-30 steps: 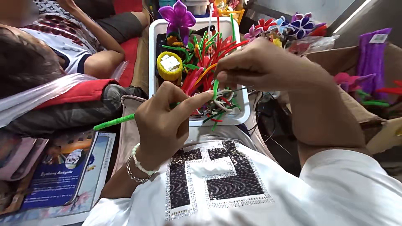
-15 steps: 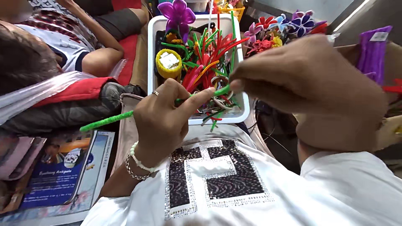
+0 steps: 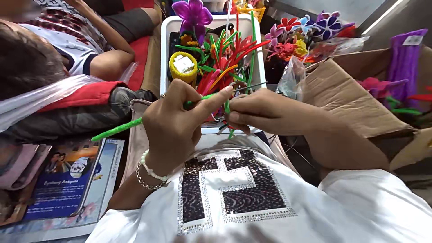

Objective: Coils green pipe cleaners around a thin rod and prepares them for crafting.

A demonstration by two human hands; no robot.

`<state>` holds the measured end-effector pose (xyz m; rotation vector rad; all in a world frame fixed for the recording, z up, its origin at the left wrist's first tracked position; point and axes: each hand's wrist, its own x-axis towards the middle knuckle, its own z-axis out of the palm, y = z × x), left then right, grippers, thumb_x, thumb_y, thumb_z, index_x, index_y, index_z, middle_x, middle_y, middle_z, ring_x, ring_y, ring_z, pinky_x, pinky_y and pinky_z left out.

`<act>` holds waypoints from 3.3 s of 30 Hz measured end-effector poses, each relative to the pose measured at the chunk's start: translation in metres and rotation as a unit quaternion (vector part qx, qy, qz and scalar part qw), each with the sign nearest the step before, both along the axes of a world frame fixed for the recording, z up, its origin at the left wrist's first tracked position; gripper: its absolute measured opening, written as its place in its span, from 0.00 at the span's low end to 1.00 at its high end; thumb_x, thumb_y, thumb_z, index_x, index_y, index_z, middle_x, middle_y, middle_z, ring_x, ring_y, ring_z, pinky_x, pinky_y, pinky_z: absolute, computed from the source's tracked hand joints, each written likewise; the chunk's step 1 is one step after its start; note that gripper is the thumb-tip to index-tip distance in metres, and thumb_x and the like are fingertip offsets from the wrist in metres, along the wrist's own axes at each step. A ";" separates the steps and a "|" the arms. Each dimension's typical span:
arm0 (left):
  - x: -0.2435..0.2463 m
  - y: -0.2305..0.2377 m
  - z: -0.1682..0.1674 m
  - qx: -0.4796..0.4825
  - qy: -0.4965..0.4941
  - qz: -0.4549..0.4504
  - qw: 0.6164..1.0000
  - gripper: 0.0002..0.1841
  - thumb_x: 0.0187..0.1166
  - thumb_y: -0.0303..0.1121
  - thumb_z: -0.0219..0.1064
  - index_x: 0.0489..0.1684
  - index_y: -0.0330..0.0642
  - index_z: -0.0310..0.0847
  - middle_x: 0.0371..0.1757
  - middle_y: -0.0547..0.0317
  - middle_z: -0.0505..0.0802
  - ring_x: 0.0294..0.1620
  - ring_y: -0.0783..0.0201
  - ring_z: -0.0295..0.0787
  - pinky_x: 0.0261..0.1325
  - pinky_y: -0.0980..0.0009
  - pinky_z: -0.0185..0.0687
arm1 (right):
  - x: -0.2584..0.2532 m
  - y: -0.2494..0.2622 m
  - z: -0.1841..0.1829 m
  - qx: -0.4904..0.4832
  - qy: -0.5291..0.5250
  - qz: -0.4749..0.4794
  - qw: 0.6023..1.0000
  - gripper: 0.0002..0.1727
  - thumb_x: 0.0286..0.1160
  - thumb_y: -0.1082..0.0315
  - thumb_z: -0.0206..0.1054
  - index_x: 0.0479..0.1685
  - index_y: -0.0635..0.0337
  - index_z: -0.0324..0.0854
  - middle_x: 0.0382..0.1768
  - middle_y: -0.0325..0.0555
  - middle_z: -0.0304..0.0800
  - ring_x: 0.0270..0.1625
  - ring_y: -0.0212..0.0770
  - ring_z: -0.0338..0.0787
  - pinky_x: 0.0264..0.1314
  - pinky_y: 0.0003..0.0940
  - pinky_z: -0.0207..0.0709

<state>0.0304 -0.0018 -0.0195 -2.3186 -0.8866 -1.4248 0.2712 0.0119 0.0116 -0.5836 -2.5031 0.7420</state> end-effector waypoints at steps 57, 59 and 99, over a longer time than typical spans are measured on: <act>-0.001 -0.003 0.005 -0.015 0.025 0.000 1.000 0.22 0.81 0.25 0.60 0.64 0.61 0.93 0.38 0.53 0.81 0.31 0.63 0.74 0.30 0.69 0.60 | 0.027 -0.016 0.057 0.272 -0.022 -0.151 0.950 0.16 0.91 0.60 0.55 0.41 0.59 0.85 0.24 0.32 0.80 0.24 0.21 0.75 0.25 0.20 0.69; -0.003 -0.004 0.005 -0.030 0.017 -0.040 0.999 0.23 0.79 0.24 0.60 0.63 0.60 0.94 0.38 0.55 0.80 0.32 0.66 0.72 0.31 0.71 0.60 | 0.027 0.001 0.058 0.251 0.004 -0.128 0.960 0.17 0.91 0.61 0.55 0.42 0.62 0.86 0.27 0.33 0.82 0.27 0.19 0.77 0.30 0.17 0.72; 0.000 0.000 0.001 0.007 0.010 0.060 0.998 0.23 0.80 0.23 0.61 0.64 0.62 0.93 0.39 0.51 0.82 0.32 0.61 0.76 0.31 0.67 0.62 | 0.013 -0.026 0.026 0.179 -0.079 -0.096 0.976 0.12 0.88 0.60 0.55 0.39 0.52 0.82 0.20 0.26 0.75 0.21 0.20 0.74 0.21 0.18 0.68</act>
